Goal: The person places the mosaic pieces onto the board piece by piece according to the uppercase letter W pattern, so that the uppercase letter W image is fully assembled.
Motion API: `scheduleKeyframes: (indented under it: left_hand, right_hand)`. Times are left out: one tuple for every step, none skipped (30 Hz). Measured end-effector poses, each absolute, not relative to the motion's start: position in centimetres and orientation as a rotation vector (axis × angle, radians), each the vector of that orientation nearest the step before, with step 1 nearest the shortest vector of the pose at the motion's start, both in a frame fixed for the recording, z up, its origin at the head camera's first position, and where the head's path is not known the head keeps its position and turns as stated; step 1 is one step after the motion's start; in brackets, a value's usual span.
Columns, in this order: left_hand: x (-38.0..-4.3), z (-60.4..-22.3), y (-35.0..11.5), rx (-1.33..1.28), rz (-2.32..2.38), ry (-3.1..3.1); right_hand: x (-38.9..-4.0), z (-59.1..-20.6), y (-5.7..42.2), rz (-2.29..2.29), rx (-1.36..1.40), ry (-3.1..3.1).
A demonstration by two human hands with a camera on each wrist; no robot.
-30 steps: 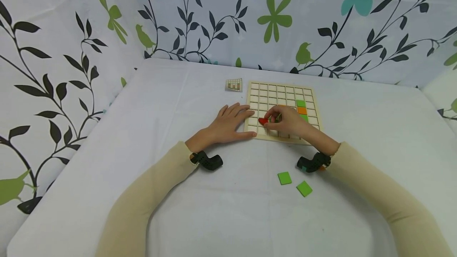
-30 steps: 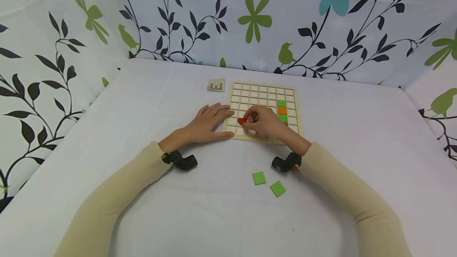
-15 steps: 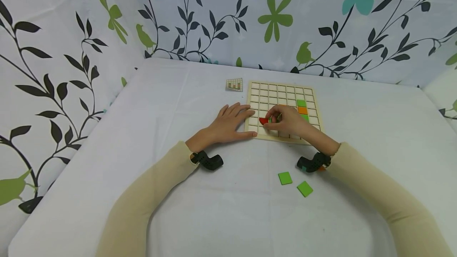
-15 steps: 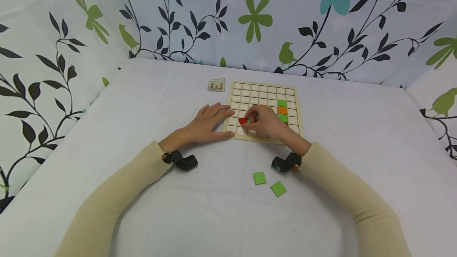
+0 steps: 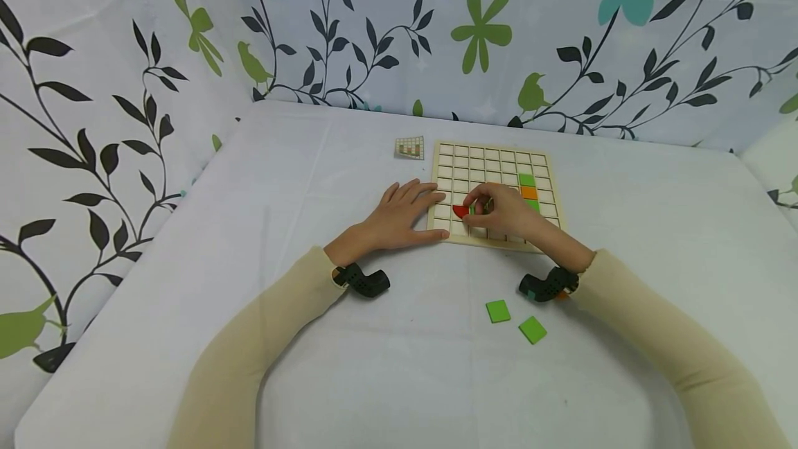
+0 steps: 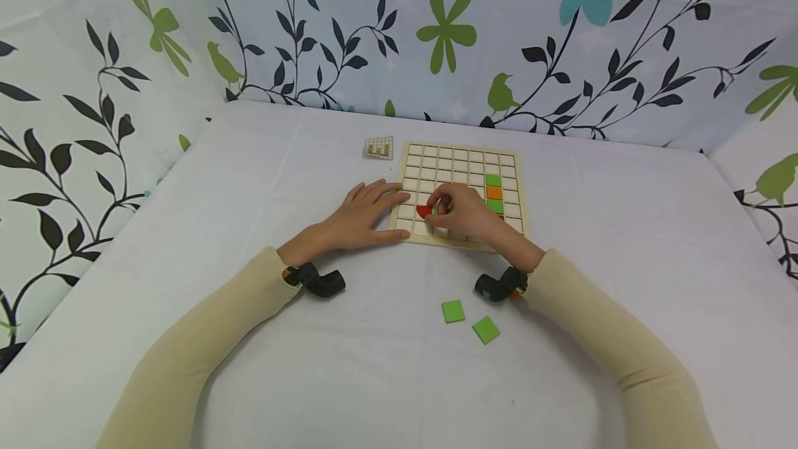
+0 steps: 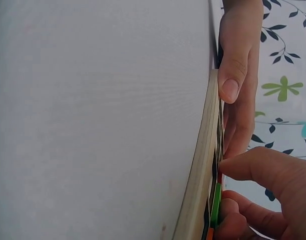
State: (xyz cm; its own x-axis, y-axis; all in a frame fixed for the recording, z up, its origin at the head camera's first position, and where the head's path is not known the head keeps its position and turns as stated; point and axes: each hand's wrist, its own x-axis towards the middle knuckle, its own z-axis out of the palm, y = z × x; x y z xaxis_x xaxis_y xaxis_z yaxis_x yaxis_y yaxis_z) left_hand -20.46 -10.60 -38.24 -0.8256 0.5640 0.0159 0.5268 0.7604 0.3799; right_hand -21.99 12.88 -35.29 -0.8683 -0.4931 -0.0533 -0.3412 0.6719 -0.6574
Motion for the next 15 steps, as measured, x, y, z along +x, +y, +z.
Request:
scheduleKeyframes:
  left_hand:
    - [-20.46,-38.23,-10.57,0.888,0.570,2.853]
    - [-20.46,-38.22,-10.56,0.889,0.571,2.853]
    - [-20.47,-38.21,-10.55,0.889,0.571,2.853]
    - [-20.48,-38.21,-10.53,0.890,0.571,2.853]
    - [-20.49,-38.22,-10.51,0.890,0.570,2.853]
    - [-20.50,-38.21,-10.50,0.890,0.571,2.852]
    - [-20.51,-38.22,-10.50,0.890,0.570,2.852]
    - [-20.52,-38.23,-10.49,0.888,0.570,2.852]
    - [-20.52,-38.24,-10.49,0.886,0.570,2.851]
    - [-20.52,-38.24,-10.48,0.885,0.571,2.850]
    - [-20.52,-38.24,-10.47,0.883,0.573,2.848]
    - [-20.51,-38.24,-10.47,0.880,0.576,2.847]
    - [-20.51,-38.24,-10.48,0.878,0.577,2.846]
    - [-20.51,-38.25,-10.47,0.877,0.578,2.845]
    - [-20.52,-38.26,-10.48,0.878,0.578,2.845]
  right_hand:
    - [-21.97,-35.27,12.90,-0.977,-0.670,2.659]
    - [-21.95,-35.24,12.93,-0.977,-0.670,2.657]
    - [-21.93,-35.21,12.94,-0.979,-0.668,2.655]
    - [-21.92,-35.21,12.96,-0.983,-0.668,2.653]
    - [-21.92,-35.20,12.98,-0.987,-0.667,2.651]
    - [-21.91,-35.18,12.99,-0.992,-0.667,2.649]
    - [-21.90,-35.19,13.01,-0.997,-0.669,2.648]
    - [-21.89,-35.17,13.03,-1.000,-0.670,2.648]
    - [-21.85,-35.16,13.05,-1.005,-0.671,2.646]
    - [-21.84,-35.17,13.08,-1.009,-0.670,2.646]
    - [-21.79,-35.15,13.10,-1.013,-0.670,2.644]
    - [-21.75,-35.14,13.12,-1.018,-0.669,2.642]
    - [-21.71,-35.14,13.16,-1.023,-0.672,2.639]
    - [-21.66,-35.14,13.21,-1.027,-0.675,2.637]
    - [-21.62,-35.15,13.24,-1.030,-0.678,2.635]
